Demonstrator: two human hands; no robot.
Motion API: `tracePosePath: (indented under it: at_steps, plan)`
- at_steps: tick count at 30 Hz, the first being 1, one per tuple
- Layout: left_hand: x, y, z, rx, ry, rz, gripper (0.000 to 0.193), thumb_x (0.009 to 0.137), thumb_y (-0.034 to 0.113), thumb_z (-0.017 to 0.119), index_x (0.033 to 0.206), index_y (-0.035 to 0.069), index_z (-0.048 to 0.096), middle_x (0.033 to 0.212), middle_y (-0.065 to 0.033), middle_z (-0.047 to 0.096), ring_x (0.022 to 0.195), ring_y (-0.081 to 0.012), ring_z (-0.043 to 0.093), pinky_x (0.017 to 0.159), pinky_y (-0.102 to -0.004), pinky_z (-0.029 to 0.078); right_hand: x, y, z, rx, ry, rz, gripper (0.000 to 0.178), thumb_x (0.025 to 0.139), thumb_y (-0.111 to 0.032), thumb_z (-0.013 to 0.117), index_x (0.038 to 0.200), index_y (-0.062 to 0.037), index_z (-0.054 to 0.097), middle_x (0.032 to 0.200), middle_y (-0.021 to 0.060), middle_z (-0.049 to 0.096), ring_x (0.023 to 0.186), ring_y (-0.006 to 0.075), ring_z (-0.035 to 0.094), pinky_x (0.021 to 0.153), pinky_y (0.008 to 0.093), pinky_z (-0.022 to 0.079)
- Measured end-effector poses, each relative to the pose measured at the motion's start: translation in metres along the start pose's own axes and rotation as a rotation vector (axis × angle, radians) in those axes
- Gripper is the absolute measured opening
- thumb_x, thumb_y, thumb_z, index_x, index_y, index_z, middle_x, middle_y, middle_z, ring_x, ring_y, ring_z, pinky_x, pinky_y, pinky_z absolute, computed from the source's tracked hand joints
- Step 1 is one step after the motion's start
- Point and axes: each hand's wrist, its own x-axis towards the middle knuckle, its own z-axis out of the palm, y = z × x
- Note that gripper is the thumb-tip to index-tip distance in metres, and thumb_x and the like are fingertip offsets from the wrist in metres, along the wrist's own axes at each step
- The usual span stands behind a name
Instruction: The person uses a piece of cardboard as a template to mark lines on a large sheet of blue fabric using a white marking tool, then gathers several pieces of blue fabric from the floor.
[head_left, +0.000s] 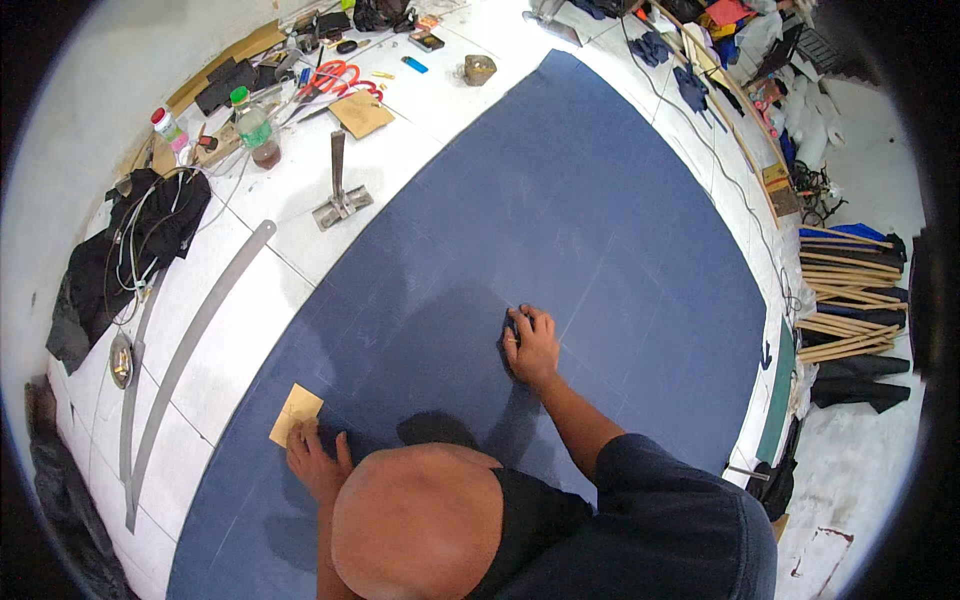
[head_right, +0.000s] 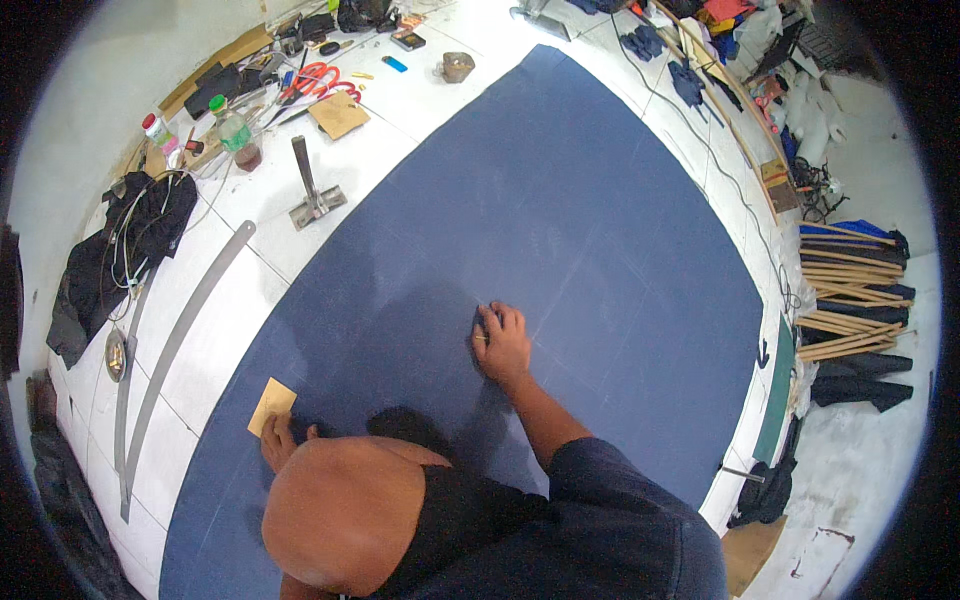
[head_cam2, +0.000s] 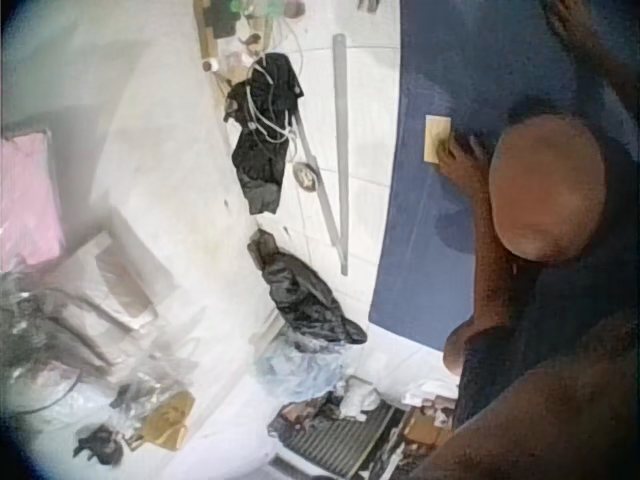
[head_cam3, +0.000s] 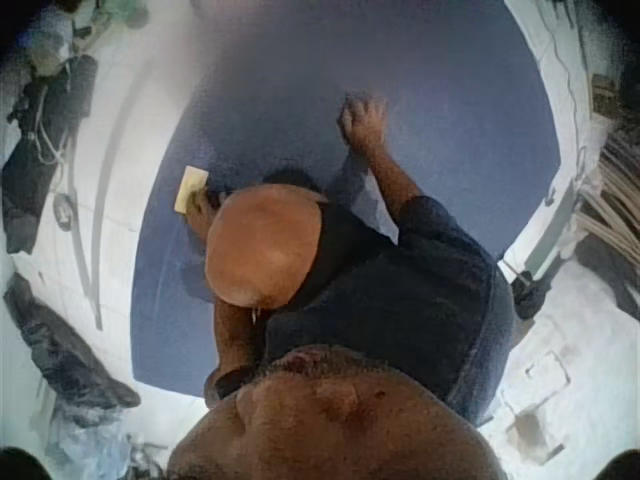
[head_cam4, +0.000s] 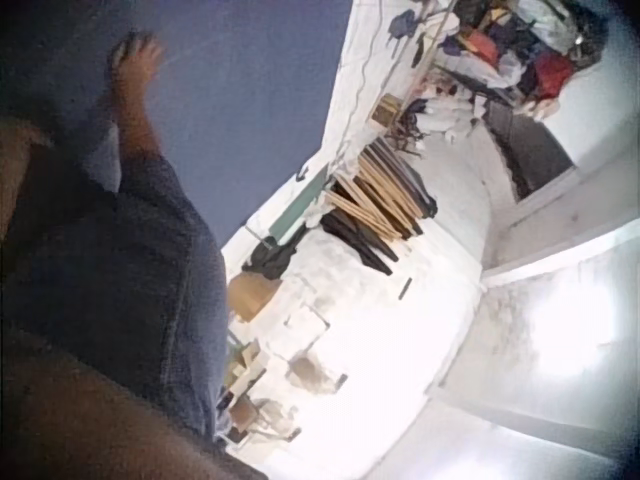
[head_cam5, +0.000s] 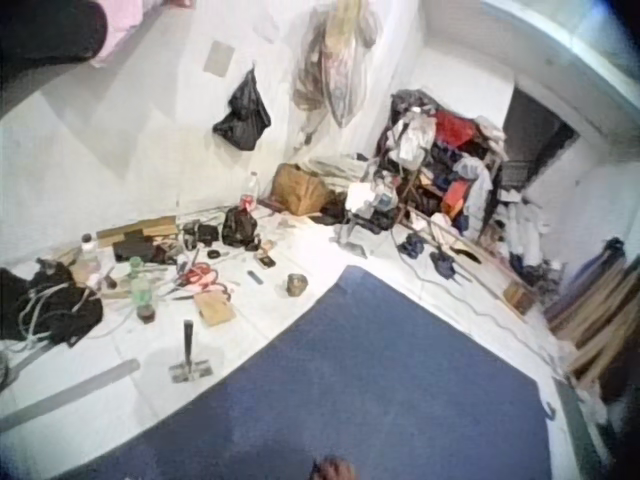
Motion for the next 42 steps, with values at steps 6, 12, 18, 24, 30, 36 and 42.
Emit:
tracePosePath:
  at_steps: [6, 12, 18, 24, 30, 36, 42]
  plan:
    - [0.006, -0.004, -0.007, -0.086, -0.218, -0.03, 0.063, 0.087, 0.027, 0.073, 0.14, 0.004, 0.05, 0.149, -0.0265, 0.041, 0.14, -0.046, 0.037, 0.117, -0.0544, 0.03, 0.018, -0.071, 0.008, 0.154, -0.141, -0.27, 0.044, 0.086, -0.012, 0.066, 0.13, -0.0159, 0.062, 0.138, 0.0102, 0.053, 0.128, 0.034, 0.05, 0.1, 0.0445, 0.049]
    - [0.008, -0.006, -0.005, -0.096, -0.245, -0.028, 0.062, 0.086, 0.026, 0.072, 0.14, 0.003, 0.05, 0.15, -0.0267, 0.04, 0.14, -0.0466, 0.038, 0.116, -0.0551, 0.031, 0.046, -0.209, 0.042, 0.352, -0.361, -0.565, 0.048, 0.084, -0.011, 0.067, 0.132, -0.0129, 0.061, 0.139, 0.0077, 0.054, 0.126, 0.0334, 0.051, 0.096, 0.0421, 0.055]
    - [0.003, -0.002, -0.003, -0.088, -0.212, -0.056, 0.062, 0.087, 0.029, 0.072, 0.139, 0.003, 0.05, 0.15, -0.0268, 0.039, 0.141, -0.0471, 0.036, 0.117, -0.0561, 0.029, 0.059, -0.217, 0.078, 0.3, -0.319, -0.705, 0.046, 0.084, -0.016, 0.066, 0.129, -0.0102, 0.062, 0.138, 0.0064, 0.055, 0.123, 0.0297, 0.052, 0.09, 0.04, 0.058]
    - [0.001, -0.002, -0.002, -0.045, -0.173, -0.075, 0.063, 0.087, 0.031, 0.072, 0.139, 0.003, 0.05, 0.149, -0.0269, 0.04, 0.141, -0.0459, 0.037, 0.116, -0.0576, 0.028, 0.056, -0.225, 0.077, 0.329, -0.278, -0.72, 0.047, 0.083, -0.018, 0.069, 0.129, -0.0112, 0.063, 0.138, 0.0059, 0.055, 0.123, 0.0294, 0.052, 0.09, 0.04, 0.058]
    - [0.016, 0.023, 0.005, -0.007, -0.192, -0.113, 0.063, 0.088, 0.036, 0.07, 0.138, 0.003, 0.052, 0.148, -0.0285, 0.041, 0.141, -0.0457, 0.036, 0.115, -0.0589, 0.029, 0.061, -0.203, 0.076, 0.277, -0.356, -0.682, 0.048, 0.086, -0.025, 0.068, 0.132, -0.0135, 0.061, 0.139, 0.0061, 0.055, 0.126, 0.0309, 0.05, 0.095, 0.0418, 0.056]
    - [-0.001, -0.033, 0.054, 0.052, 0.007, 0.084, 0.069, 0.09, 0.046, 0.067, 0.146, 0.01, 0.049, 0.152, -0.029, 0.038, 0.145, -0.0439, 0.032, 0.117, -0.0591, 0.027, 0.065, -0.229, 0.086, 0.337, -0.347, -0.757, 0.043, 0.087, -0.024, 0.067, 0.128, -0.0106, 0.06, 0.137, 0.0081, 0.054, 0.128, 0.0313, 0.048, 0.094, 0.0416, 0.057]
    - [0.019, 0.005, 0.036, 0.243, -0.436, -0.054, 0.078, 0.093, 0.062, 0.054, 0.153, 0.014, 0.041, 0.155, -0.0219, 0.038, 0.144, -0.0418, 0.035, 0.117, -0.0569, 0.029, 0.05, -0.199, 0.086, 0.449, -0.27, -0.684, 0.042, 0.085, -0.021, 0.07, 0.125, -0.0093, 0.061, 0.133, 0.0086, 0.054, 0.126, 0.0297, 0.049, 0.088, 0.0369, 0.059]
